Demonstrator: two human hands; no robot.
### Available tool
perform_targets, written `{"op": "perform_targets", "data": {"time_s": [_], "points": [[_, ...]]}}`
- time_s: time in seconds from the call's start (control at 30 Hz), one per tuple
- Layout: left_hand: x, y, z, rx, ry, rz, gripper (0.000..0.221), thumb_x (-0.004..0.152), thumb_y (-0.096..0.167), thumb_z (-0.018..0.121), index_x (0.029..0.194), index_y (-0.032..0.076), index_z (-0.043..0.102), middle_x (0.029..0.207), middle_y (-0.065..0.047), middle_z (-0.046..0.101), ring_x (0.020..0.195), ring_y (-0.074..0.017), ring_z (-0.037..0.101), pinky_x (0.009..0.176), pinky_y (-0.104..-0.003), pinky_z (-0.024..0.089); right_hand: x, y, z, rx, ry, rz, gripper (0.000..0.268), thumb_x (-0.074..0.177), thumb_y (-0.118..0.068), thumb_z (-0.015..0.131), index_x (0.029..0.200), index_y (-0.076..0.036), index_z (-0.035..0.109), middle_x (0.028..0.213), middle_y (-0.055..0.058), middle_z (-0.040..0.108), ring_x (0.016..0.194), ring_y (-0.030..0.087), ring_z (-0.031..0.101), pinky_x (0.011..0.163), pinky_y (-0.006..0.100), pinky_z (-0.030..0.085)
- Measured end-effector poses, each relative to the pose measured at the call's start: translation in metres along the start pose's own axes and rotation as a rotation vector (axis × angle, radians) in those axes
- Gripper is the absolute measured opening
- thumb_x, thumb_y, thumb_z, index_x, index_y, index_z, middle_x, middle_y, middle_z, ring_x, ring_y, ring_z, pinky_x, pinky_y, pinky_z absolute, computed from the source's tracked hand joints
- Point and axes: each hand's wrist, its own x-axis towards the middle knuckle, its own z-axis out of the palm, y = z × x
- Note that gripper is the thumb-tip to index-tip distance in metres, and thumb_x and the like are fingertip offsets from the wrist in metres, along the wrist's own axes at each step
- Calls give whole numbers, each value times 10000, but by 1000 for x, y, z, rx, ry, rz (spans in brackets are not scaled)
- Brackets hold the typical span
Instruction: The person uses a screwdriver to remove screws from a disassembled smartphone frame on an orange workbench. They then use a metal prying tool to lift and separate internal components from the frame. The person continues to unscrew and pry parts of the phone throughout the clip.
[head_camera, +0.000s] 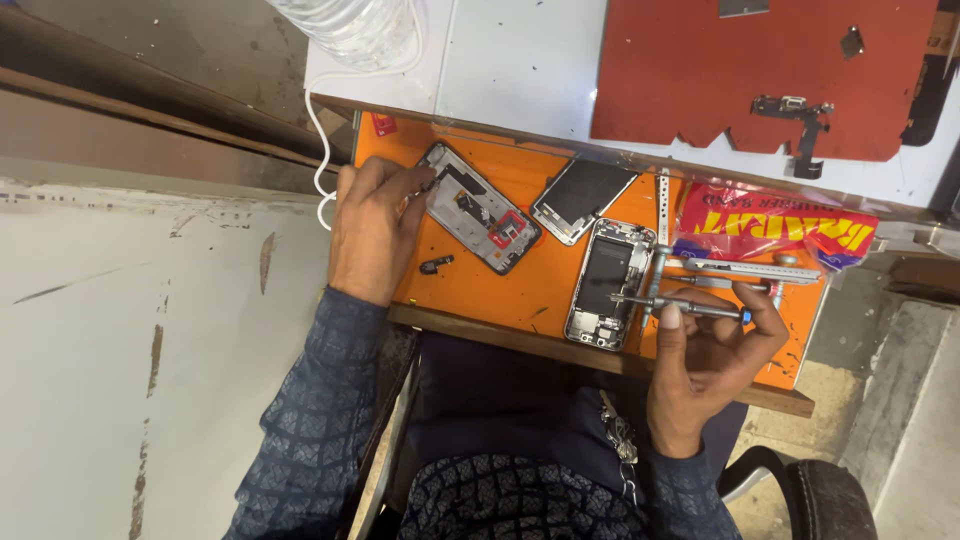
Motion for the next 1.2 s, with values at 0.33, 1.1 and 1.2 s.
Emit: {"op": "perform_targets", "data": {"time_s": [0.33, 1.1, 1.2], "points": [[10, 4, 12, 54, -21, 33, 211, 892, 67, 786, 1103, 85, 791, 1017, -64, 611, 980, -289, 524, 854, -395, 488, -1, 3, -4, 2, 26, -28, 510, 1081, 80, 649, 1454, -83, 341, 1432, 133, 495, 1174, 165, 631, 984, 292, 560], [21, 5, 18, 241, -9, 164, 93, 882, 68, 808, 974, 75, 794, 994, -66, 645, 993, -297, 546, 883, -413, 486, 0, 6, -5, 25, 11, 3, 562, 1063, 118, 618, 1498, -67, 314, 1197, 147, 627, 1097, 158, 642, 938, 267, 550], [24, 2, 18, 243, -14, 166, 86, 898, 82, 813, 979, 75, 788, 1007, -75, 643, 1008, -307, 543, 896, -419, 480, 0, 7, -4, 44, 10, 0, 562, 1059, 122, 620, 1499, -64, 324, 1171, 143, 629, 1087, 156, 640, 927, 264, 551]]}}
